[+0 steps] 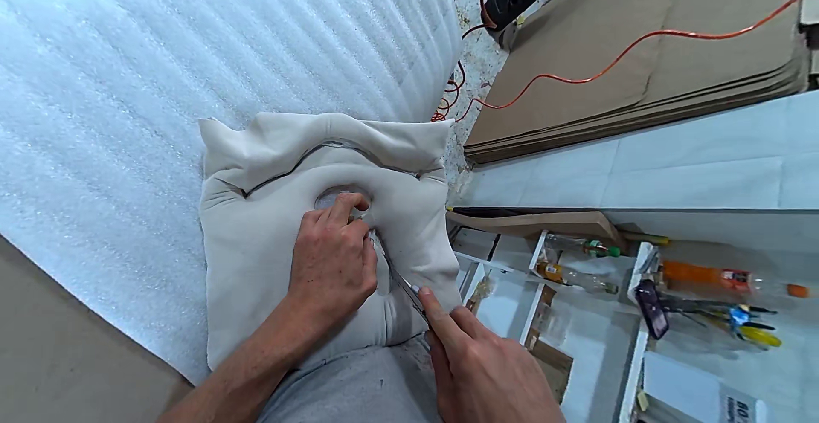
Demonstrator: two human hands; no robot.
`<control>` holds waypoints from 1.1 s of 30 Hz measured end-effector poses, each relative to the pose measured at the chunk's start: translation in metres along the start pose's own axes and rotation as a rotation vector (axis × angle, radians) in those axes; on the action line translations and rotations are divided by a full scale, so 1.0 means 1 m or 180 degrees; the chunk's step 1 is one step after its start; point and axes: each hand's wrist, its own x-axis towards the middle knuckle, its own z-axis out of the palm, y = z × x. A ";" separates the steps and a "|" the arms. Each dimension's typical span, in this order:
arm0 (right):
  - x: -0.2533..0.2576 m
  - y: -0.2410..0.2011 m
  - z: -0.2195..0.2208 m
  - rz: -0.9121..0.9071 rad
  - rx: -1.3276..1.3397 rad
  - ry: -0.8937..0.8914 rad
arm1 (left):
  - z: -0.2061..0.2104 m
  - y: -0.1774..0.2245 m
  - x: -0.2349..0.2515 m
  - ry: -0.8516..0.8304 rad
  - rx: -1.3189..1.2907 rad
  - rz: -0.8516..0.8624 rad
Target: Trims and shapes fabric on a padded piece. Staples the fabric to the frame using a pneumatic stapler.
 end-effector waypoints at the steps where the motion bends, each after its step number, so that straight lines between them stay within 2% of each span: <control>1: -0.002 0.000 -0.001 0.0009 0.0004 -0.0042 | 0.000 0.000 -0.001 -0.0010 -0.0008 -0.0001; 4: 0.000 0.001 0.004 0.0031 -0.0008 0.0078 | -0.003 0.000 0.003 -0.0194 0.0195 0.0129; 10: 0.002 0.007 0.007 0.0003 0.0163 0.0212 | -0.016 0.006 0.029 -0.1205 0.0808 0.0374; 14: 0.002 0.006 0.003 -0.0055 0.0101 0.0138 | -0.013 0.005 0.028 -0.1544 0.0957 0.0470; 17: 0.006 0.007 -0.004 -0.0100 0.0121 -0.0017 | -0.014 0.000 0.025 -0.1354 0.0655 0.0432; 20: 0.010 0.008 -0.011 -0.0075 0.0218 -0.0105 | -0.016 -0.008 0.023 -0.0814 0.0099 0.0391; 23: 0.013 0.009 -0.012 -0.0069 0.0259 -0.0076 | -0.013 -0.015 0.019 -0.0337 -0.0271 0.0785; 26: 0.015 0.009 -0.010 -0.0079 0.0222 -0.0044 | -0.012 -0.016 0.018 -0.0503 -0.0347 0.1044; 33: 0.018 0.008 -0.006 -0.0110 0.0149 -0.0003 | -0.006 -0.004 0.021 -0.0874 0.0140 0.0941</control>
